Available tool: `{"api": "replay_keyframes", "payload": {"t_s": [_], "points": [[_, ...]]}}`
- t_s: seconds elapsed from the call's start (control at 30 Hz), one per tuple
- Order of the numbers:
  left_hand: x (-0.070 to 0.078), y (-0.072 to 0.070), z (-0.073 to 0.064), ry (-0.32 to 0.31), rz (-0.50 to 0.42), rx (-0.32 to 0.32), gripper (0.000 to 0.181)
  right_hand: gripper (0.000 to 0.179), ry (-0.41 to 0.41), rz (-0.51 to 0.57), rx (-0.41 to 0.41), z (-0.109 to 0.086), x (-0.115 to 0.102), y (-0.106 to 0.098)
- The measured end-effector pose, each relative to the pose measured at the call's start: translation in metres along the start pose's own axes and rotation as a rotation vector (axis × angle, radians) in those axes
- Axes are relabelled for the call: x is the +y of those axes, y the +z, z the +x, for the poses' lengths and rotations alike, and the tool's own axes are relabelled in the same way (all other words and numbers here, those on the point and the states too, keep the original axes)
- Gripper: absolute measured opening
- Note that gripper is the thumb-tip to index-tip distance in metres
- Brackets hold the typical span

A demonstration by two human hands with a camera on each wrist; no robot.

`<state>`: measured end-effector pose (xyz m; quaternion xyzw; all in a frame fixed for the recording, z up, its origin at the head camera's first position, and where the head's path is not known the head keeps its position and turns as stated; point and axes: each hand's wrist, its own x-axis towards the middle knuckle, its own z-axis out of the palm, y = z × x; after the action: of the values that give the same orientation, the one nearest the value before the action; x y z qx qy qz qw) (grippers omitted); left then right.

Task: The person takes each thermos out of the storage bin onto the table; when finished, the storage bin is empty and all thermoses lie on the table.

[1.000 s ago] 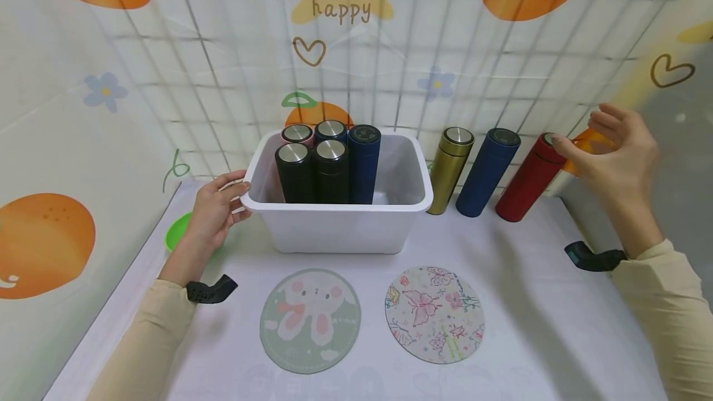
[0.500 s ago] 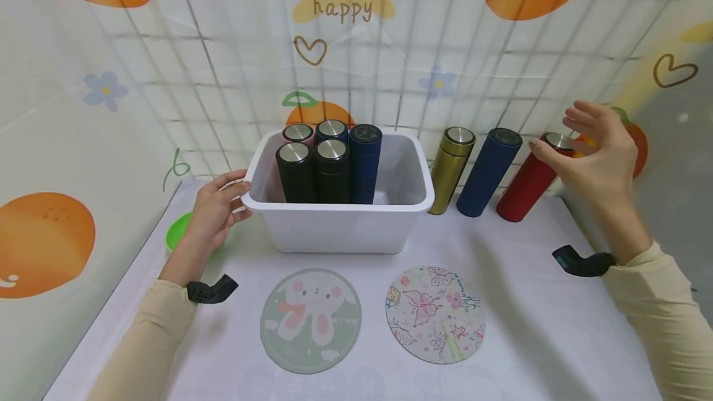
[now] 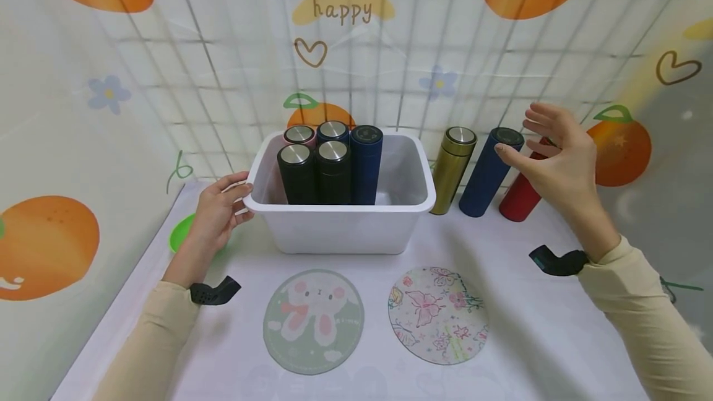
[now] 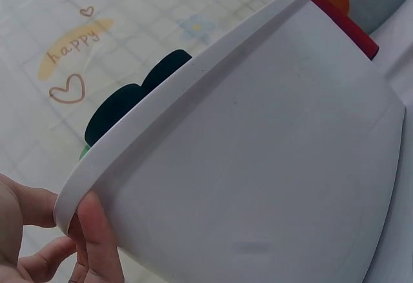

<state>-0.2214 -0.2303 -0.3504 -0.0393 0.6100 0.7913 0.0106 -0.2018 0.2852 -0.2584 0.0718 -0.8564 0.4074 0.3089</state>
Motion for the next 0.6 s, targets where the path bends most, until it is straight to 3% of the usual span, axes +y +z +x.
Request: {"api": "replay_keyframes", "payload": {"t_s": [0.33,0.6], "points": [[-0.001,0.0,-0.001,0.003,0.001,0.005,0.034,0.07,-0.051,0.028,-0.059,-0.002,-0.008,0.021],[-0.002,0.0,0.0,0.007,0.01,0.012,0.037,0.071,-0.038,0.07,-0.1,0.0,-0.013,0.033]]}}
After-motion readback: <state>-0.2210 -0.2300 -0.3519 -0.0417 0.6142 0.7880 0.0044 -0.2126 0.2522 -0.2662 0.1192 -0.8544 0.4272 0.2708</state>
